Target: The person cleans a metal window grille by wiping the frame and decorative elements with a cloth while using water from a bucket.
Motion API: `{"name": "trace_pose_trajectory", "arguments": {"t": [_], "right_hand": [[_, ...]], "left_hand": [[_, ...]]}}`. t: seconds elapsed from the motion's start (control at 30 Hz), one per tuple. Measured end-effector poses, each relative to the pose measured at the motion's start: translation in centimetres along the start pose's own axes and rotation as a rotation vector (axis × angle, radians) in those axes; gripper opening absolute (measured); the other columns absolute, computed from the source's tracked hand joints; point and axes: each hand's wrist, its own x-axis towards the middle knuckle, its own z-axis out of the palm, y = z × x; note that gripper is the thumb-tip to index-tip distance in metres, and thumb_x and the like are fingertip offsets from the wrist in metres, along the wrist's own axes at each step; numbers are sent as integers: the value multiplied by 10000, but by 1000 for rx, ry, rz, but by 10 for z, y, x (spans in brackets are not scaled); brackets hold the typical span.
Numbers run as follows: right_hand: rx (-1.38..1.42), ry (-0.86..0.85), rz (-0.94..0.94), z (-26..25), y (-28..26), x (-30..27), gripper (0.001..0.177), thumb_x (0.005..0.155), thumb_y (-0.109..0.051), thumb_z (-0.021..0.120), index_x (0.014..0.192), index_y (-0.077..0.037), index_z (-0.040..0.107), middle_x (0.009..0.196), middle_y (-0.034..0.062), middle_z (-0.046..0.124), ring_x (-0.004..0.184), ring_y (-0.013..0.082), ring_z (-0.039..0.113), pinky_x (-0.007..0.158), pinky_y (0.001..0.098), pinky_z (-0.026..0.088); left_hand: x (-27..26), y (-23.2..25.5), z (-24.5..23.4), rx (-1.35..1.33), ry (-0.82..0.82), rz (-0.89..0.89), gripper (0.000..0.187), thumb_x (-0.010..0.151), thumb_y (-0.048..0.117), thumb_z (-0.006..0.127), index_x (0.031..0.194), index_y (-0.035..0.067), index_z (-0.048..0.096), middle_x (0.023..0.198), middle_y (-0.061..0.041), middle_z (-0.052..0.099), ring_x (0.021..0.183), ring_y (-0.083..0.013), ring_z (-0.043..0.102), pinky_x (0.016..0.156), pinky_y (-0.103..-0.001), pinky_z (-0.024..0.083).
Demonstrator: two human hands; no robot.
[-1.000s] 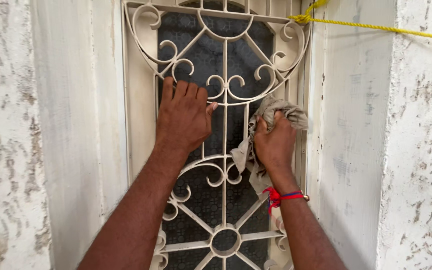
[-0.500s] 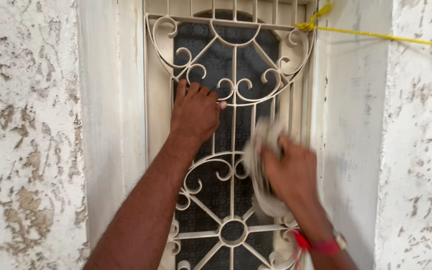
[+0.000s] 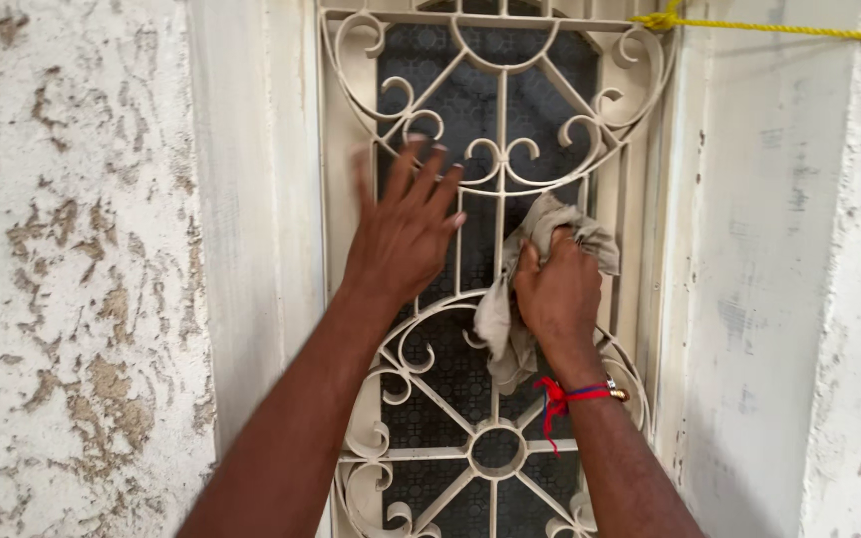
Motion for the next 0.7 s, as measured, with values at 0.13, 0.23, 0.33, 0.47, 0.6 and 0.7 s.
{"name": "trace_pose_trajectory", "arguments": {"t": [0.13,0.23,0.33,0.47,0.6,0.7], "right_hand": [[85,-125,-57,-4,21,-24,240,931,-91,646,1082,95,635,767,284,690,607,394,713,530,481,566],[25,-84,-331,-24,31,-39,384,803,-35,668,1156,116,651,760,274,695,582,395,681,512,475,552],[-37,-182,-370,-56,11,-33,446,725,-44,672,1160,53,693,696,245,702,553,379,684,509,469,559],[120,-229,-24,-43,-41,-11,345,969,-169,607,1247,32,639,739,189,732,518,334,712,477,439,541],[-82,212,-232,18,-71,-4,515,934,-159,719,1287,183,565,755,273,691,631,421,696,530,477,579],[-9,261,-246,25,-59,-19,539,848,-65,678,1336,143,585,767,252,704,646,424,697,558,504,557]], "left_hand": [[-50,18,4,17,-103,-318,762,969,464,506,1560,47,267,1649,-187,178,1516,-357,173,1179,-586,76],[-110,51,1,-189,13,-506,769,1042,395,508,1595,-51,214,1671,-298,188,1503,-429,270,1194,-488,289],[-145,67,0,-144,-16,-556,758,1015,348,568,1562,-80,264,1576,-294,341,1347,-432,463,1043,-501,444],[-152,62,7,-250,74,-648,632,972,279,615,1481,-48,430,1313,-256,590,1133,-412,626,913,-488,546],[-153,55,8,-257,79,-684,539,922,295,692,1288,-66,529,1130,-280,664,1029,-444,661,839,-502,557],[-151,57,8,-263,84,-698,507,913,293,699,1244,-60,548,1066,-282,681,968,-450,671,797,-504,561]]}}
